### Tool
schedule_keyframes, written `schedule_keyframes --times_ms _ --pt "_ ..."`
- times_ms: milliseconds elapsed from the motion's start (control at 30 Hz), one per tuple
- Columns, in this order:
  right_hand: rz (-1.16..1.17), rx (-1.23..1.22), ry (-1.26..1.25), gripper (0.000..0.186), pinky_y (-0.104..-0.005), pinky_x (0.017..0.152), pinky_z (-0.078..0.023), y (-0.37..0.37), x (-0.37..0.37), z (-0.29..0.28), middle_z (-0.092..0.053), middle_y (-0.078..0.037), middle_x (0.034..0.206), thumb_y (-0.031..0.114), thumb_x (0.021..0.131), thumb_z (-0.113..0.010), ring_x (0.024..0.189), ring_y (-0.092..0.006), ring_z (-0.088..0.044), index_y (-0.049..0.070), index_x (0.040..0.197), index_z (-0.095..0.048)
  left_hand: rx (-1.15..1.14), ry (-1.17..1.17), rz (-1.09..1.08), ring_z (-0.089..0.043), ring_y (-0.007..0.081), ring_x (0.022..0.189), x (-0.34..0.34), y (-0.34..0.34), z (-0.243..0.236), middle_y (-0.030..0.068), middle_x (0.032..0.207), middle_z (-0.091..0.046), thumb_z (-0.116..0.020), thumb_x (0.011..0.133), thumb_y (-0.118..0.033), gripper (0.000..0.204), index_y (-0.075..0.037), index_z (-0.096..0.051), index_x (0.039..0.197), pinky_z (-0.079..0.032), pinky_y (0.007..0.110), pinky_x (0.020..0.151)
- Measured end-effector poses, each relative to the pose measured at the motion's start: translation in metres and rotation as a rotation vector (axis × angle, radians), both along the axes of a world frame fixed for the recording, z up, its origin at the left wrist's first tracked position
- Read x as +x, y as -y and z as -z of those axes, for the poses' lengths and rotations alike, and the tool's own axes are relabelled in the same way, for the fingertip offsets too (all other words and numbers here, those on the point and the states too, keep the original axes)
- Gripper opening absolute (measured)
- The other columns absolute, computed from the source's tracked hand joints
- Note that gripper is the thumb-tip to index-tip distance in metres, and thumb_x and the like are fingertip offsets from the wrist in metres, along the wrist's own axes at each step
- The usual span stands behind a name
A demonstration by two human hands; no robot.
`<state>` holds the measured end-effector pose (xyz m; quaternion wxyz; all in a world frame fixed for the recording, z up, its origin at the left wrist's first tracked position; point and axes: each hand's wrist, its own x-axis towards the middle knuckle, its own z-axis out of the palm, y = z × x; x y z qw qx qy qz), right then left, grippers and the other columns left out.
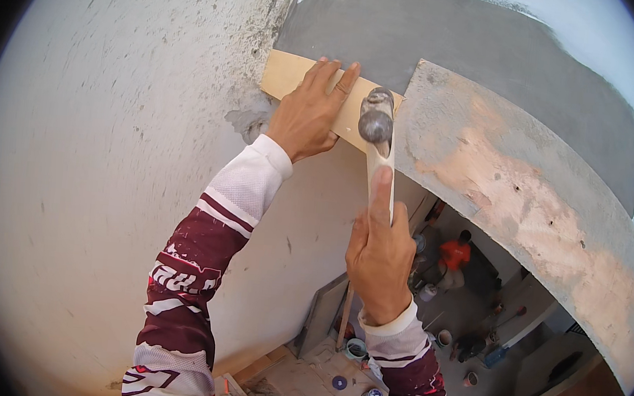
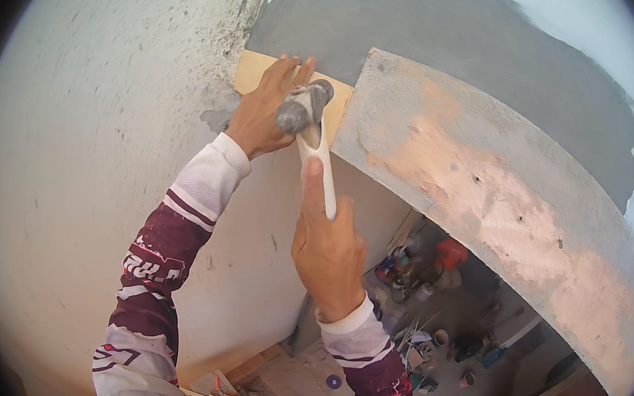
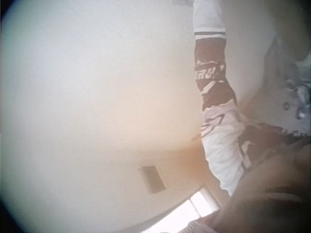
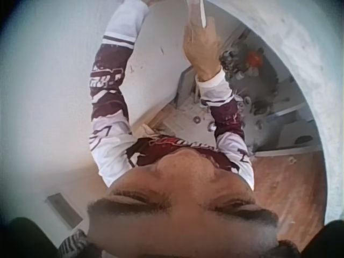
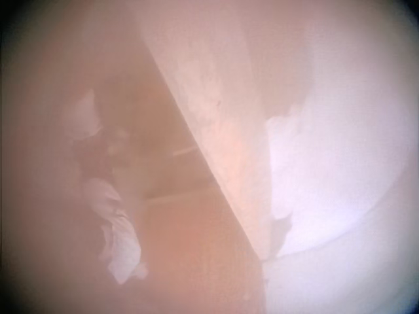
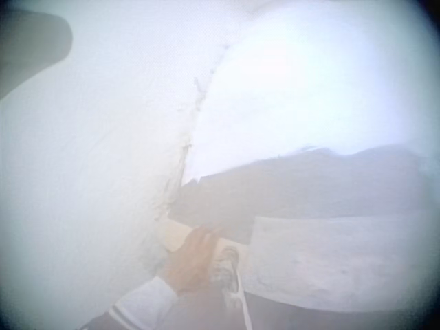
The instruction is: The person installs rectangular wooden panels onto a wall using a hammer. They position the panels against the wall and tap them into place, occasionally retrieving a hammer from a coworker or the floor. The person also uses a hand saw to trim a panel on a wooden scaffold before continuing the installation.
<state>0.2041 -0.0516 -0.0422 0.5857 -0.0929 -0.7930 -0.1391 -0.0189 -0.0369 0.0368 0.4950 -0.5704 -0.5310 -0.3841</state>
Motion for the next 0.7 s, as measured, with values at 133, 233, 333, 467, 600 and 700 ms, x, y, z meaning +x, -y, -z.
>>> schedule_keyframes --times_ms 133,233,333,467,600,700 --pt "0.028 -0.082 0.063 0.073 -0.0409 0.051 -0.049 0.007 -0.011 -0.007 -0.054 -0.017 0.082 0.004 0.089 -0.064 0.060 -0.0319 -0.059 0.017 0.155 -0.038 0.005 0.060 0.033 -0.038 0.0383 0.141 -0.004 -0.004 -0.002 0.0183 0.146 -0.042 -0.075 0.073 -0.016 0.098 -0.018 -0.027 0.158 -0.052 0.044 0.100" --pt "-0.062 0.008 -0.006 0.070 -0.0408 0.054 -0.049 0.007 -0.010 0.000 -0.056 -0.019 0.084 0.004 0.092 -0.062 0.062 -0.0332 -0.059 0.012 0.156 -0.035 0.064 0.041 0.062 -0.039 0.0386 0.141 -0.001 -0.006 0.000 0.0182 0.143 -0.044 -0.074 0.069 -0.009 0.098 -0.016 -0.031 0.156 -0.053 0.043 0.098" --pt "-0.092 -0.008 -0.065 0.066 -0.0398 0.062 -0.050 0.002 -0.011 -0.003 -0.061 -0.023 0.092 0.002 0.096 -0.058 0.069 -0.0361 -0.061 0.004 0.156 -0.032 0.097 0.023 0.052 -0.041 0.0388 0.139 0.001 -0.006 -0.002 0.0182 0.141 -0.046 -0.071 0.066 -0.001 0.097 -0.012 -0.034 0.155 -0.057 0.042 0.094" --pt "-0.075 -0.053 -0.005 0.067 -0.0350 0.061 -0.051 0.002 -0.005 -0.007 -0.064 -0.020 0.092 0.002 0.098 -0.056 0.068 -0.0292 -0.061 0.001 0.157 -0.025 0.075 0.032 0.052 -0.041 0.0386 0.139 -0.002 -0.004 0.000 0.0180 0.142 -0.046 -0.071 0.065 -0.001 0.098 -0.014 -0.033 0.155 -0.056 0.042 0.095" --pt "-0.316 -0.173 -0.165 0.065 -0.0306 0.052 -0.046 -0.004 0.004 0.015 -0.060 -0.011 0.079 0.009 0.102 -0.050 0.055 -0.0179 -0.054 -0.001 0.158 -0.018 0.059 0.062 0.062 -0.042 0.0388 0.138 0.001 -0.006 -0.002 0.0173 0.142 -0.045 -0.075 0.062 -0.004 0.101 -0.017 -0.034 0.154 -0.055 0.044 0.096" --pt "-0.567 -0.497 -0.266 0.069 -0.0229 0.047 -0.041 0.010 0.008 0.011 -0.056 -0.002 0.072 0.015 0.106 -0.044 0.051 -0.0064 -0.048 0.002 0.160 -0.004 0.005 0.095 0.064 -0.043 0.0380 0.137 0.000 0.000 -0.004 0.0157 0.142 -0.045 -0.078 0.061 -0.007 0.099 -0.017 -0.038 0.150 -0.055 0.045 0.096"
